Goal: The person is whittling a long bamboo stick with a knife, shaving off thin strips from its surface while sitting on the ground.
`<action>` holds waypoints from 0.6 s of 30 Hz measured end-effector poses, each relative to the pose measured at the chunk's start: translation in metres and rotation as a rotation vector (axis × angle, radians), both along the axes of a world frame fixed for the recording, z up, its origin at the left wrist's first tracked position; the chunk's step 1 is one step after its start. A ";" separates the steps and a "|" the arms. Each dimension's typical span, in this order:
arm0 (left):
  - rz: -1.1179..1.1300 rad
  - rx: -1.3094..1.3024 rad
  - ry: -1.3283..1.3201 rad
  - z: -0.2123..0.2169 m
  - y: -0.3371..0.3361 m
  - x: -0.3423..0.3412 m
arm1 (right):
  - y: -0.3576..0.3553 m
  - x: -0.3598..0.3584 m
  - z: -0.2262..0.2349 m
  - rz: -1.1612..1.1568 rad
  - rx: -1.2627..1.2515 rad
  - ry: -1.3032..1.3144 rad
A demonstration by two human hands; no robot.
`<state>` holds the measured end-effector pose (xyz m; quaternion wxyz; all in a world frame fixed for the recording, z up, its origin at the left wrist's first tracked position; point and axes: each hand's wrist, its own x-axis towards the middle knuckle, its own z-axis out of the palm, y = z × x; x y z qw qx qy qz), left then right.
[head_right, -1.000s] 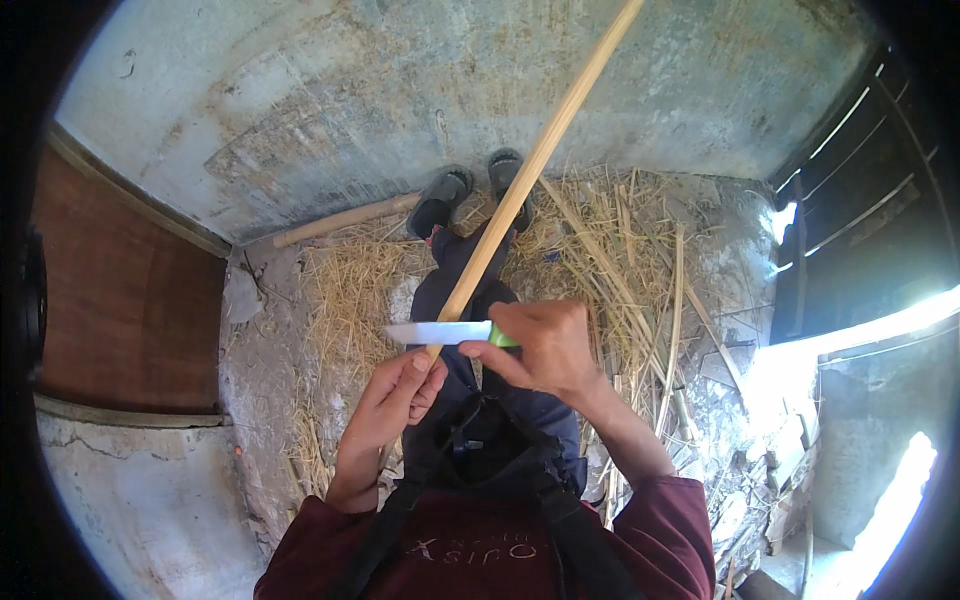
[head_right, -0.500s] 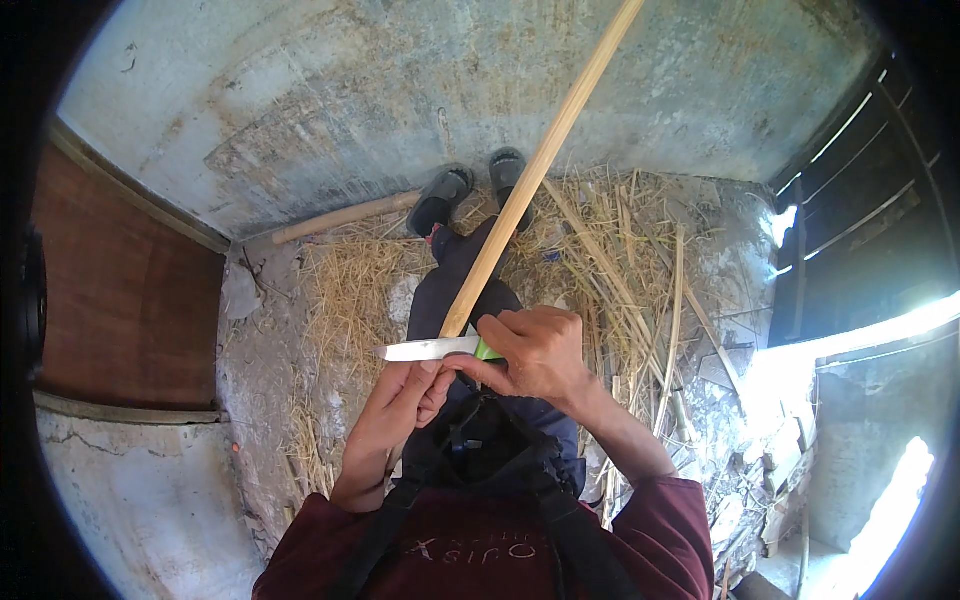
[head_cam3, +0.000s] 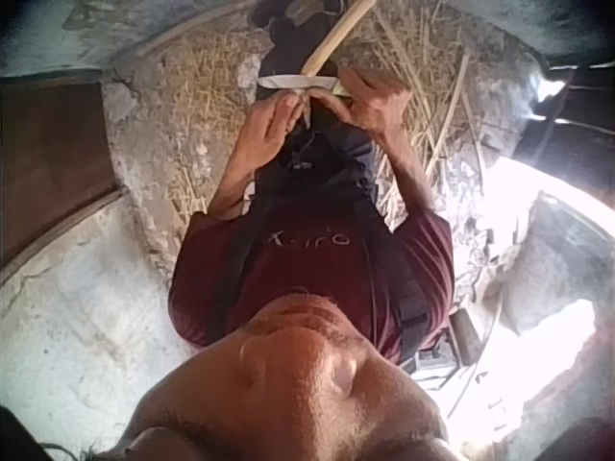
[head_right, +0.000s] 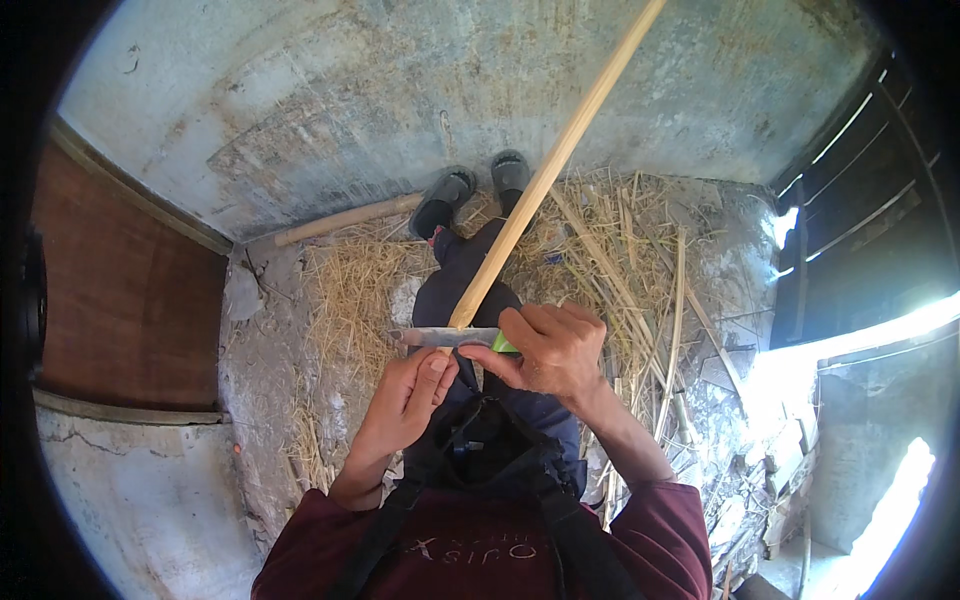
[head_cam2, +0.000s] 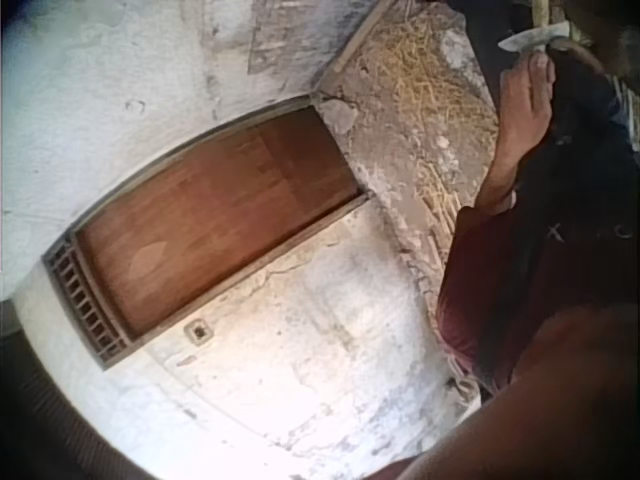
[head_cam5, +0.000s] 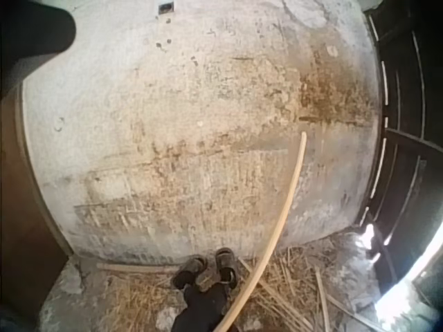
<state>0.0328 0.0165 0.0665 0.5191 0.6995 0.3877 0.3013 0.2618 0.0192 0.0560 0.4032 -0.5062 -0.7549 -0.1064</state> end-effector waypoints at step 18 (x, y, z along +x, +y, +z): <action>0.074 0.118 0.220 -0.007 -0.010 -0.024 | 0.040 0.142 -0.011 -0.811 0.088 0.590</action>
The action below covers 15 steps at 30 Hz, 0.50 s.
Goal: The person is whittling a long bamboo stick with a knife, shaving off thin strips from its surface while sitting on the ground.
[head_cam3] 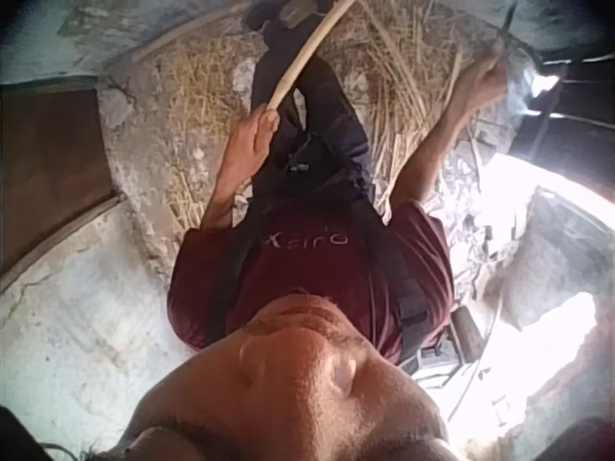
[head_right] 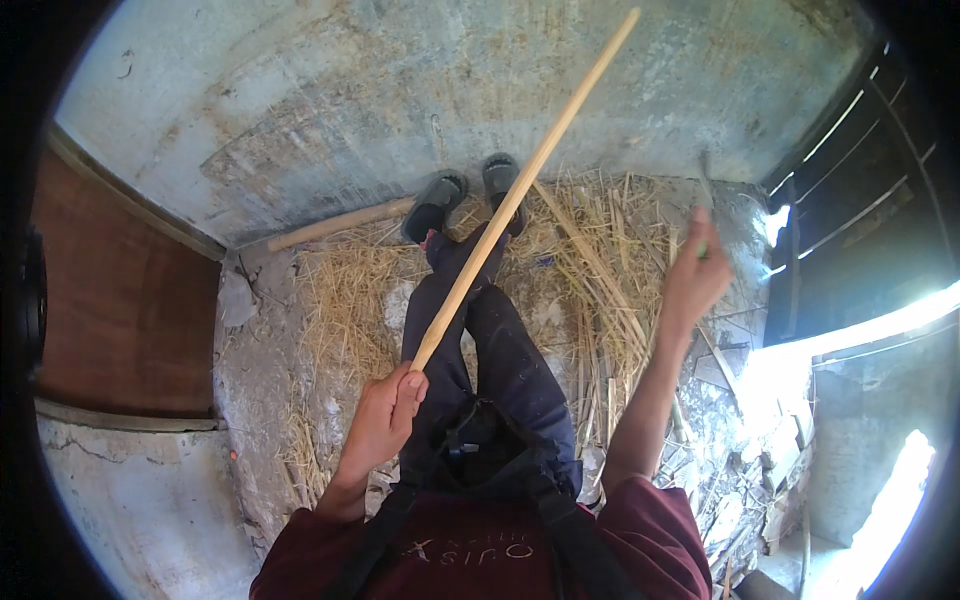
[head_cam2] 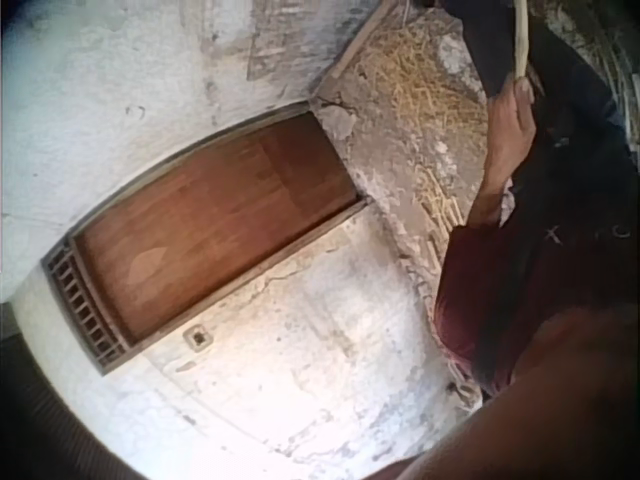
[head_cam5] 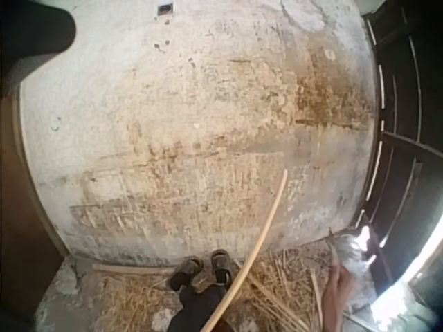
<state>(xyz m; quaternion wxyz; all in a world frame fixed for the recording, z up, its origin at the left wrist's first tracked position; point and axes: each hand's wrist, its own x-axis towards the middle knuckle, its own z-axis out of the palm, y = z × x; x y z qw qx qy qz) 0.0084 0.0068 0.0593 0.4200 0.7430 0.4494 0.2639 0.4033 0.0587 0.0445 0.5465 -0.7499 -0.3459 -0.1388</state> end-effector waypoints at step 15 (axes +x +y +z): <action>-0.052 -0.430 -0.403 -0.004 0.013 0.016 | -0.039 -0.125 0.008 1.029 -0.209 -0.101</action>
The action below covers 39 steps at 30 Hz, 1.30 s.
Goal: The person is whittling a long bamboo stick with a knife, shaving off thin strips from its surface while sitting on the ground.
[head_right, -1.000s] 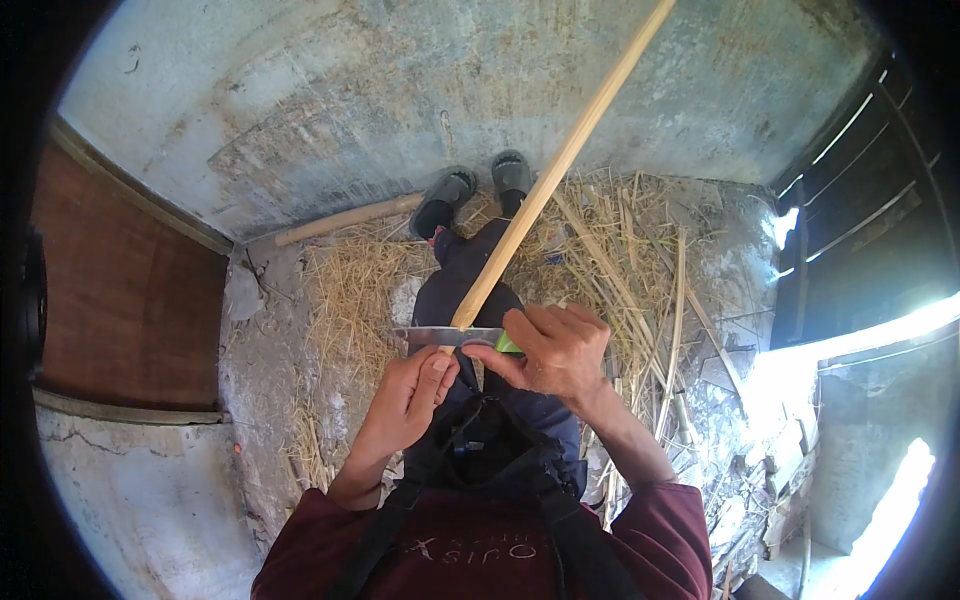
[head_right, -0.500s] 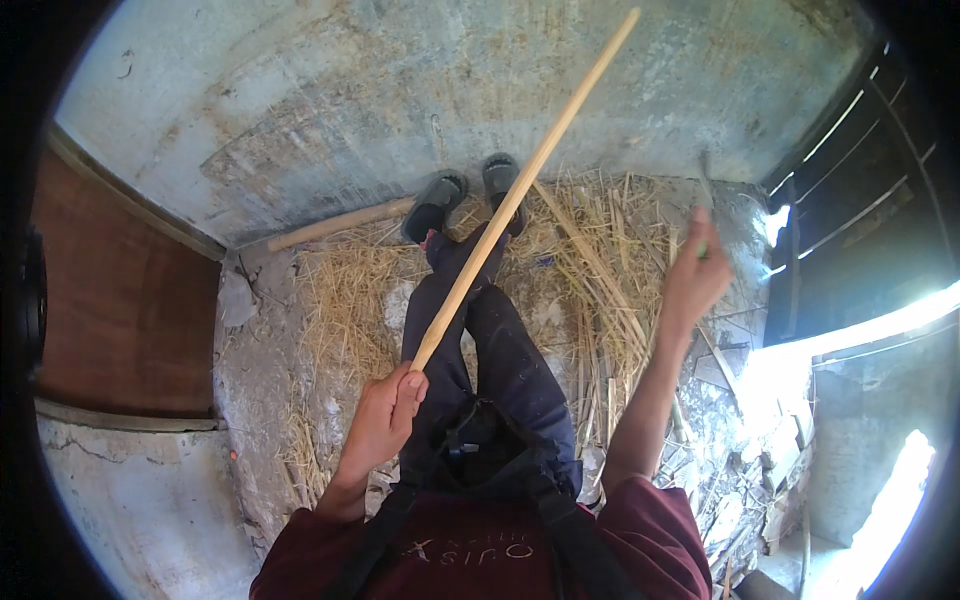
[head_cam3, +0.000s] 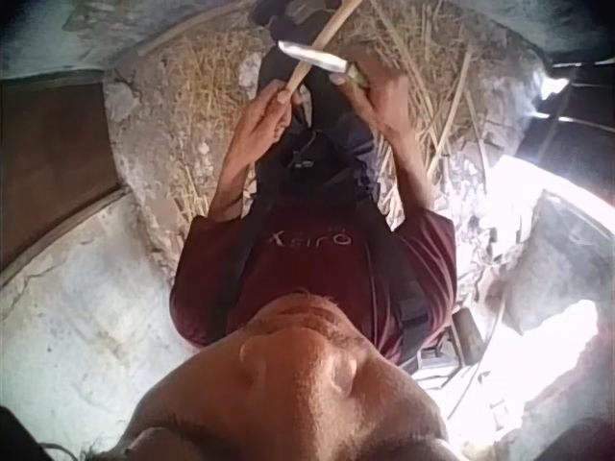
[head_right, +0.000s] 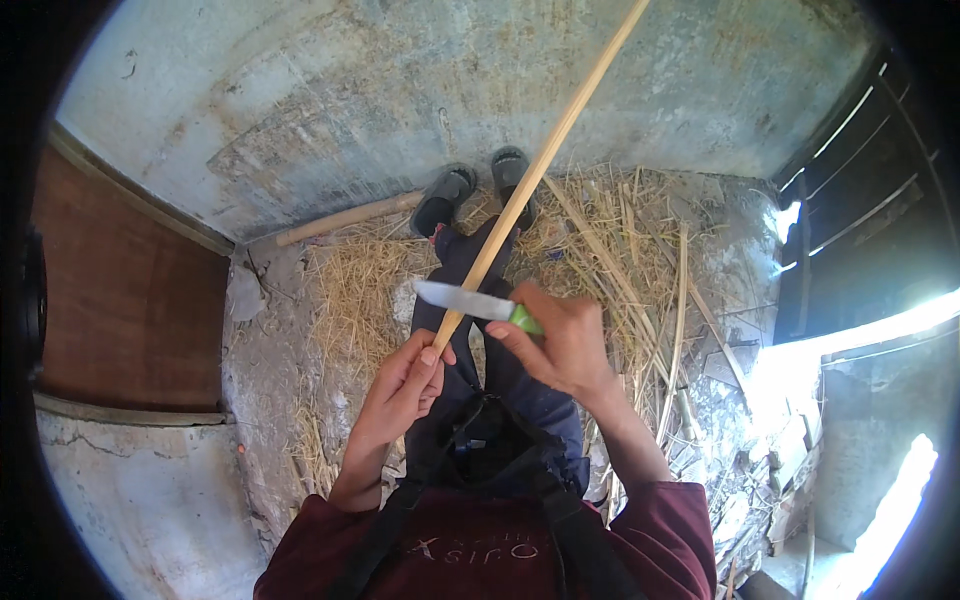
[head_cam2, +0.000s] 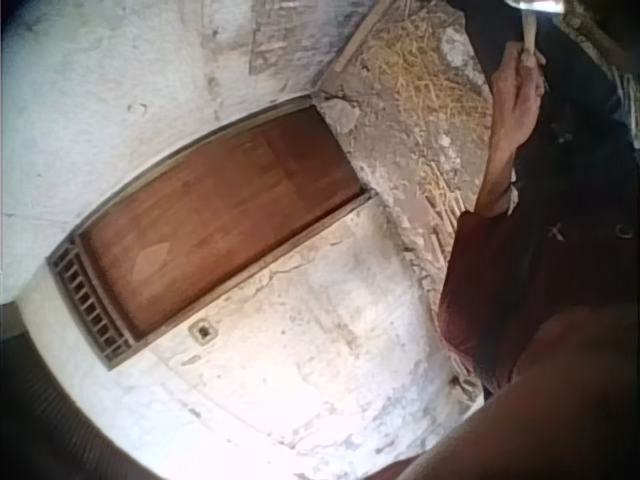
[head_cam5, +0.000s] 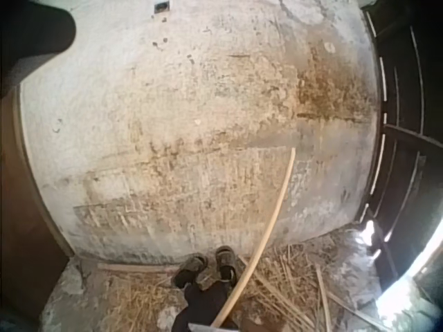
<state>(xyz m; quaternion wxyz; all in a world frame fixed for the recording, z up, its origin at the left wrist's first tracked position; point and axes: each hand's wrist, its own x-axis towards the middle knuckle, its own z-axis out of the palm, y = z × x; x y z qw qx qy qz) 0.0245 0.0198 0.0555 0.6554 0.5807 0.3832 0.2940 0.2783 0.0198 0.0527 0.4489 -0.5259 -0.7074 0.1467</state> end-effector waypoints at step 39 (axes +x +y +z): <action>0.099 0.197 0.123 0.014 -0.015 0.013 | 0.001 -0.002 0.005 0.084 0.094 -0.109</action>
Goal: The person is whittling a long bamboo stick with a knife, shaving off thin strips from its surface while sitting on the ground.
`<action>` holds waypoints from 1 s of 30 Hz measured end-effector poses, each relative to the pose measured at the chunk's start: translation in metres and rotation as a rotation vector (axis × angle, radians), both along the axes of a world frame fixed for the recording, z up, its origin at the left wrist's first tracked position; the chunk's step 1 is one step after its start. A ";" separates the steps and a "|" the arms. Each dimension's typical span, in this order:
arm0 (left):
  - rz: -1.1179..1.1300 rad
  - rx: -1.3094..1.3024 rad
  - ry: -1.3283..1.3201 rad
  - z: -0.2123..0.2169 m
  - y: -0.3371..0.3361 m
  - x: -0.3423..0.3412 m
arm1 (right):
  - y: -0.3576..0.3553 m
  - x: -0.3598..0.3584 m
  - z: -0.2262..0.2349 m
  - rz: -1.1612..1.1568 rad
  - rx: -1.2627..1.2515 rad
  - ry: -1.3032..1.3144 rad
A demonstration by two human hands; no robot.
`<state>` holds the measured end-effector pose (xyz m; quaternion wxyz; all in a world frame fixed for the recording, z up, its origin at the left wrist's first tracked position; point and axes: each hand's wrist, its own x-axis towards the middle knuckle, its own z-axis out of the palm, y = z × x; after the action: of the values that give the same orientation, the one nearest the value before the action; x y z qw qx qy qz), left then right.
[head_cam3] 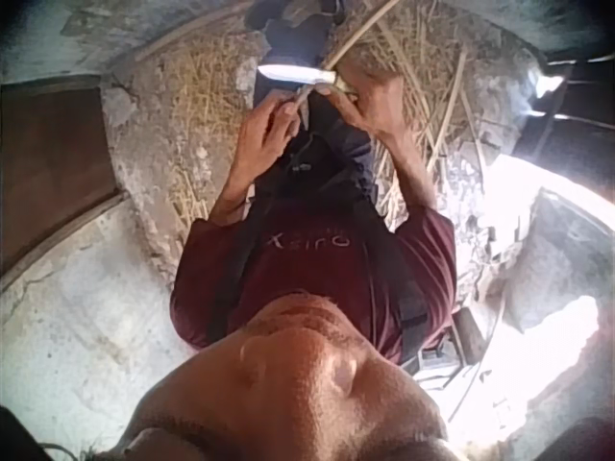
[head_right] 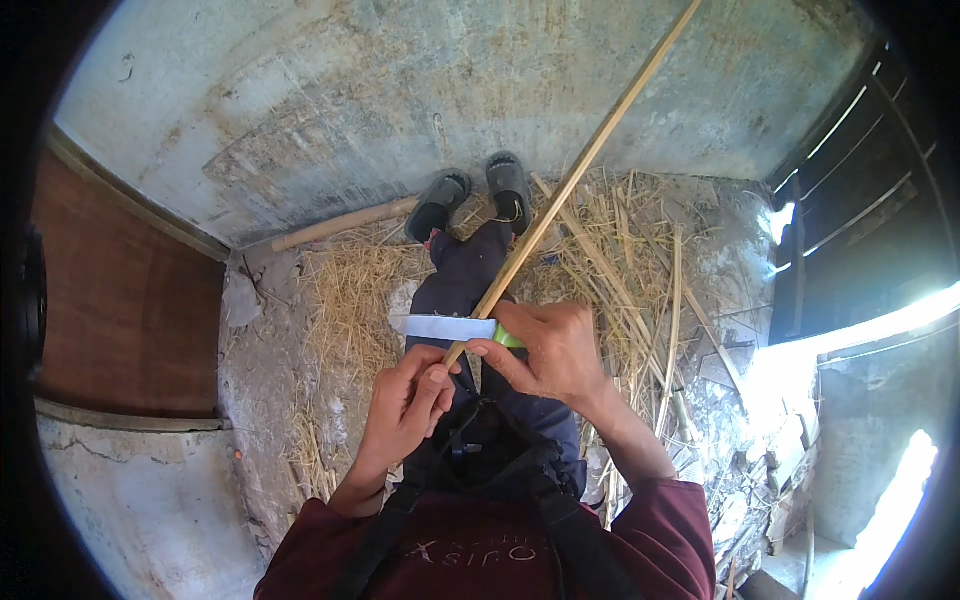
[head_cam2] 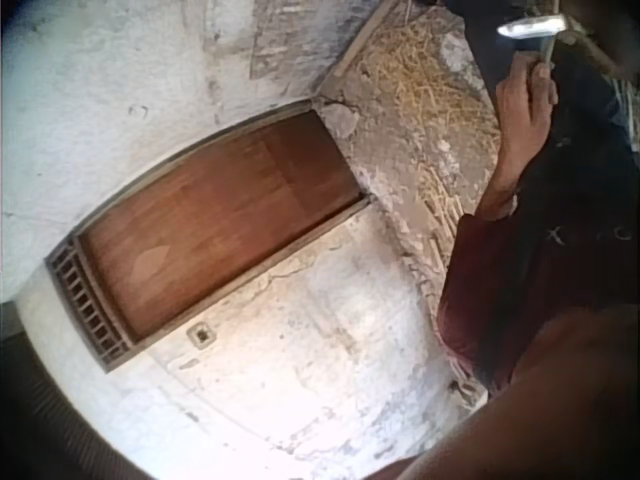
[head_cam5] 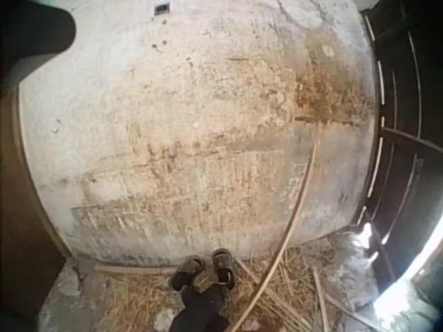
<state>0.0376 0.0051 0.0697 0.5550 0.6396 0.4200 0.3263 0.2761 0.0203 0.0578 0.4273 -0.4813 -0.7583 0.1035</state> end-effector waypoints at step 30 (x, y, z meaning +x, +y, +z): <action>0.110 0.265 0.124 -0.011 -0.007 -0.009 | 0.023 0.040 -0.010 -0.224 0.001 0.096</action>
<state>0.0283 -0.0024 0.0589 0.4200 0.7023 0.4409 0.3688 0.3164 0.0437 0.0477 0.4725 -0.5571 -0.6786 0.0776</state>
